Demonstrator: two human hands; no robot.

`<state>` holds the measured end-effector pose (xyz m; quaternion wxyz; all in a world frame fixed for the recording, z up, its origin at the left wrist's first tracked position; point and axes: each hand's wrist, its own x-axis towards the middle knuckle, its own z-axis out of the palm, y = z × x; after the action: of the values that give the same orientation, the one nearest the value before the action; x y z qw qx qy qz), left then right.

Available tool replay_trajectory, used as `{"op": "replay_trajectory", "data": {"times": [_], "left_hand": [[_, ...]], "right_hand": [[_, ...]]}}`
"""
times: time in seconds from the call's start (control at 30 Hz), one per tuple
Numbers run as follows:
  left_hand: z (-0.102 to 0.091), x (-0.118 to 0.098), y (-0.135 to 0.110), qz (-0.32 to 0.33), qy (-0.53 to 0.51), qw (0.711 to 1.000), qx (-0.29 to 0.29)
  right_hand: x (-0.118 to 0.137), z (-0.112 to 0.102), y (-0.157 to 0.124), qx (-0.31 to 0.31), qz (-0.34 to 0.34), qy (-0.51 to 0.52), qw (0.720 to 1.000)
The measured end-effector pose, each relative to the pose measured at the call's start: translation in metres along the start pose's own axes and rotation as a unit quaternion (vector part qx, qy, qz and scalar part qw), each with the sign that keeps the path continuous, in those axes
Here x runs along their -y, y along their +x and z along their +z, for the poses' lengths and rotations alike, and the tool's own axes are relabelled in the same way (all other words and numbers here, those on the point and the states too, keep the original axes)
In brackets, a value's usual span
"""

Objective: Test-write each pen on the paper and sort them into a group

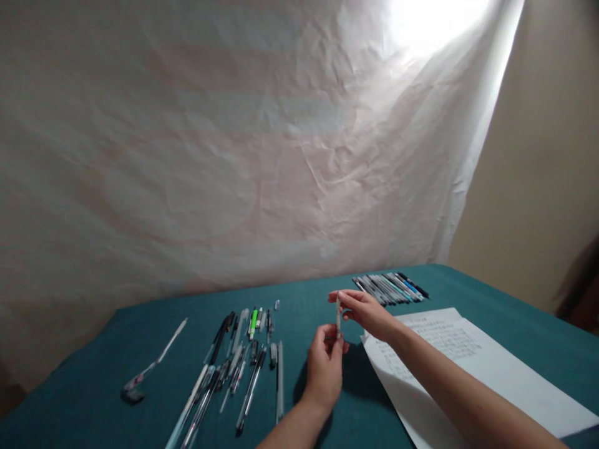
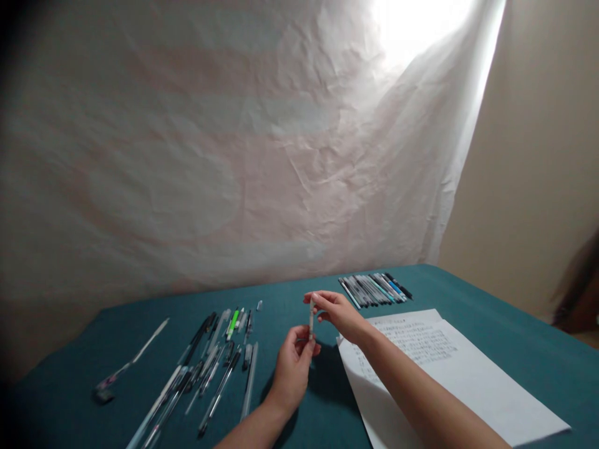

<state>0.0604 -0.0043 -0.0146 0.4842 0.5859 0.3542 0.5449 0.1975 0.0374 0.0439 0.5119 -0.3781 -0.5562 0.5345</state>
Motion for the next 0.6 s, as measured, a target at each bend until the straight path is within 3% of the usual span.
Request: {"op": "replay_trajectory", "data": {"times": [0.23,0.3,0.4,0.53,0.6], "left_hand": [[0.001,0.002,0.002,-0.018,-0.041,0.999,0.011],[0.001,0.002,0.003,-0.026,-0.049,0.998,0.006],[-0.001,0.004,0.006,-0.034,-0.056,0.998,-0.009],[-0.003,0.005,0.008,-0.024,-0.038,0.999,0.005],[-0.001,0.003,0.006,-0.010,-0.024,0.999,0.037]], "right_hand": [[-0.001,0.000,0.003,-0.023,-0.060,-0.125,0.990],[-0.002,0.001,0.003,-0.066,-0.079,-0.204,0.974],[-0.004,0.005,-0.003,-0.129,-0.135,-0.397,0.899],[-0.010,0.010,-0.017,-0.021,-0.182,-0.609,0.772],[-0.013,0.007,-0.024,0.000,-0.172,-0.653,0.738]]}}
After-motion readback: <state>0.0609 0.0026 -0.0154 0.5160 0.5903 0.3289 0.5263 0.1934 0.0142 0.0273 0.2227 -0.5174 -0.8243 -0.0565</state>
